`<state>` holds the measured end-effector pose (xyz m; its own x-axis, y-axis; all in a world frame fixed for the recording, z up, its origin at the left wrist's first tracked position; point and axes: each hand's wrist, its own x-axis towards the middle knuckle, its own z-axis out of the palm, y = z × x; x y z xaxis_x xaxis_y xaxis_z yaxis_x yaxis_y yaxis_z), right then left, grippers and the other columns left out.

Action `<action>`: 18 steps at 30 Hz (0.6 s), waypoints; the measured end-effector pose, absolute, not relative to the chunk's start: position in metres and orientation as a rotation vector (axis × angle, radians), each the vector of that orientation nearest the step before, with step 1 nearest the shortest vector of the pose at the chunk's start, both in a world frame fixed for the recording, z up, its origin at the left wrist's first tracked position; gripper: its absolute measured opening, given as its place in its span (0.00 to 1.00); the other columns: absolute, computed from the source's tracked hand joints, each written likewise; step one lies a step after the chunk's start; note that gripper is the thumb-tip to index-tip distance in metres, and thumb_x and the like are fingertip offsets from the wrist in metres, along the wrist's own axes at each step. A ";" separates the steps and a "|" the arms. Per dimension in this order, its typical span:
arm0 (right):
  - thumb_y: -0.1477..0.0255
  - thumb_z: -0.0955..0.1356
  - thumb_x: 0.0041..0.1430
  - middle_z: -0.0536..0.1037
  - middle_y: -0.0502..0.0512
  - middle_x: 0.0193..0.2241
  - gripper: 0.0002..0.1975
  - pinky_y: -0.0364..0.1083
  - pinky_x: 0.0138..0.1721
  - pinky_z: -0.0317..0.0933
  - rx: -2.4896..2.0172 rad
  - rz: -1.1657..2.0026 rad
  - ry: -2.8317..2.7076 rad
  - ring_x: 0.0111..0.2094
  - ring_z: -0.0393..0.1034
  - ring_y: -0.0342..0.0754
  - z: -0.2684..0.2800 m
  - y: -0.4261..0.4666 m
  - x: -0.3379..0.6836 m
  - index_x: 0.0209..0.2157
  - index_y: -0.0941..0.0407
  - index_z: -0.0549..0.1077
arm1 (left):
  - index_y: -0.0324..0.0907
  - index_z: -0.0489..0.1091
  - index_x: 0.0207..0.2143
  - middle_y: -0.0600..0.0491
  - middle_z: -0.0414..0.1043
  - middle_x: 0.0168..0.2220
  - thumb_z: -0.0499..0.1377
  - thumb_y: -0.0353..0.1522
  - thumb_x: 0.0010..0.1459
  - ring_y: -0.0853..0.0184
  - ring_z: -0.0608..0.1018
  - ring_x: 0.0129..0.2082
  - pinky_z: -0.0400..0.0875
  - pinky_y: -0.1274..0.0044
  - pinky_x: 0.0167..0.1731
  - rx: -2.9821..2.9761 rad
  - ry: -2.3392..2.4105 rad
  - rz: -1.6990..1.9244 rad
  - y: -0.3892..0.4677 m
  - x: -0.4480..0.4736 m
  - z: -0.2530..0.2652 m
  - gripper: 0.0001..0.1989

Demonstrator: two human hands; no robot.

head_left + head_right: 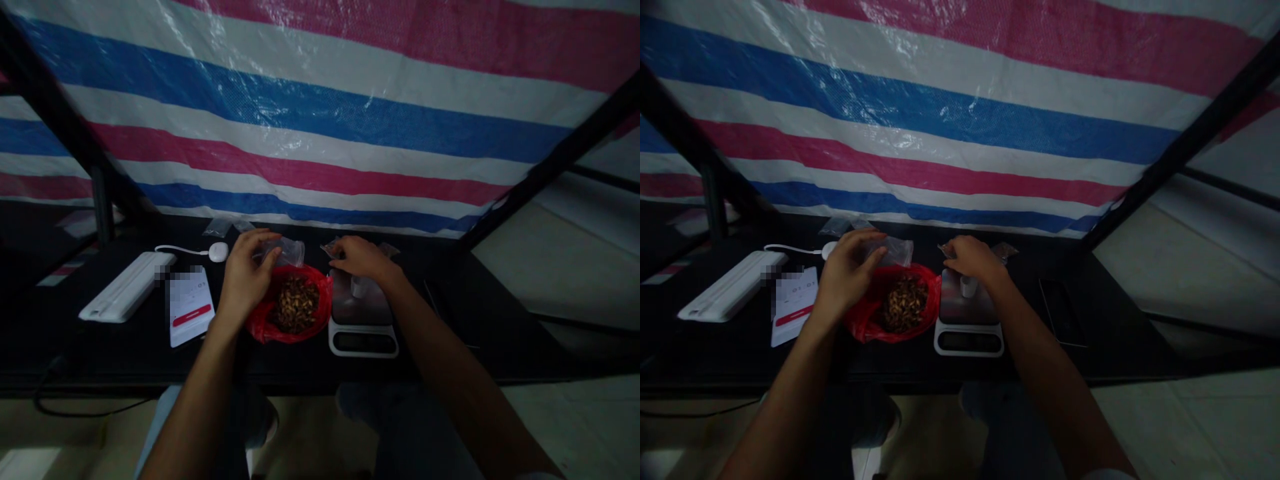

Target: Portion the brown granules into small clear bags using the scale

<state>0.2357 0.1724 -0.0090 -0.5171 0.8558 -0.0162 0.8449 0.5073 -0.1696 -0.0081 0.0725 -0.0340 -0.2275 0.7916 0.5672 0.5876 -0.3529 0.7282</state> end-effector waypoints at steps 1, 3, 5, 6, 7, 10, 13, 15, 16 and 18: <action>0.63 0.72 0.63 0.83 0.60 0.50 0.15 0.50 0.49 0.68 -1.563 0.218 -2.673 0.51 0.77 0.57 -0.007 0.175 0.232 0.48 0.54 0.81 | 0.42 0.77 0.48 0.44 0.75 0.54 0.61 0.36 0.63 0.55 0.77 0.57 0.74 0.60 0.57 1.796 1.659 1.607 0.076 -0.005 -0.038 0.14; 0.59 0.71 0.63 0.84 0.62 0.47 0.16 0.50 0.45 0.68 -1.633 0.191 -2.690 0.48 0.79 0.59 -0.003 0.181 0.224 0.46 0.55 0.81 | 0.41 0.76 0.50 0.43 0.73 0.55 0.60 0.37 0.63 0.55 0.77 0.57 0.74 0.60 0.57 1.758 1.640 1.554 0.079 -0.001 -0.046 0.15; 0.61 0.72 0.61 0.84 0.65 0.45 0.15 0.51 0.43 0.68 -1.674 0.188 -2.717 0.47 0.79 0.61 -0.001 0.185 0.217 0.43 0.56 0.82 | 0.40 0.73 0.54 0.41 0.71 0.59 0.60 0.38 0.63 0.54 0.75 0.60 0.71 0.58 0.60 1.774 1.633 1.467 0.080 0.001 -0.051 0.20; 0.63 0.73 0.60 0.84 0.67 0.45 0.13 0.51 0.43 0.67 -1.682 0.189 -2.729 0.47 0.79 0.63 -0.002 0.186 0.213 0.41 0.57 0.82 | 0.39 0.71 0.58 0.39 0.69 0.61 0.60 0.39 0.63 0.53 0.72 0.63 0.68 0.57 0.63 1.807 1.636 1.409 0.079 0.002 -0.052 0.23; 0.67 0.73 0.60 0.84 0.69 0.45 0.11 0.51 0.43 0.67 -1.690 0.188 -2.738 0.47 0.79 0.63 -0.003 0.187 0.211 0.40 0.59 0.82 | 0.38 0.69 0.61 0.37 0.66 0.65 0.60 0.40 0.63 0.51 0.68 0.67 0.65 0.55 0.66 1.848 1.642 1.350 0.079 0.002 -0.052 0.26; 0.74 0.71 0.59 0.83 0.72 0.47 0.10 0.51 0.42 0.66 -1.708 0.191 -2.724 0.47 0.79 0.63 -0.004 0.190 0.210 0.41 0.62 0.82 | 0.40 0.66 0.64 0.36 0.54 0.72 0.59 0.42 0.65 0.48 0.57 0.74 0.56 0.52 0.69 1.948 1.704 1.260 0.075 0.000 -0.049 0.29; 0.70 0.68 0.64 0.84 0.66 0.40 0.10 0.47 0.37 0.64 -1.695 0.244 -2.699 0.40 0.79 0.57 0.001 0.194 0.220 0.36 0.60 0.82 | 0.42 0.73 0.57 0.39 0.62 0.67 0.58 0.41 0.65 0.49 0.65 0.69 0.62 0.54 0.66 1.947 1.775 1.365 0.070 -0.004 -0.038 0.21; 0.67 0.66 0.67 0.83 0.60 0.33 0.15 0.45 0.34 0.62 -1.612 0.387 -2.622 0.34 0.77 0.52 0.008 0.194 0.229 0.31 0.59 0.80 | 0.41 0.77 0.49 0.42 0.73 0.57 0.58 0.40 0.65 0.53 0.75 0.59 0.71 0.60 0.58 1.871 1.780 1.428 0.065 -0.006 -0.028 0.17; 0.65 0.66 0.67 0.82 0.58 0.30 0.16 0.44 0.32 0.61 -1.536 0.499 -2.549 0.32 0.76 0.49 0.012 0.192 0.234 0.29 0.59 0.79 | 0.41 0.78 0.46 0.44 0.77 0.51 0.58 0.41 0.65 0.56 0.79 0.52 0.74 0.64 0.53 1.815 1.754 1.431 0.062 -0.006 -0.023 0.16; 0.65 0.67 0.65 0.79 0.54 0.26 0.15 0.44 0.31 0.60 -1.334 0.747 -2.356 0.29 0.73 0.47 0.021 0.179 0.238 0.27 0.58 0.77 | 0.40 0.77 0.40 0.49 0.80 0.38 0.59 0.44 0.65 0.61 0.80 0.39 0.75 0.72 0.41 1.685 1.648 1.404 0.054 -0.001 -0.012 0.16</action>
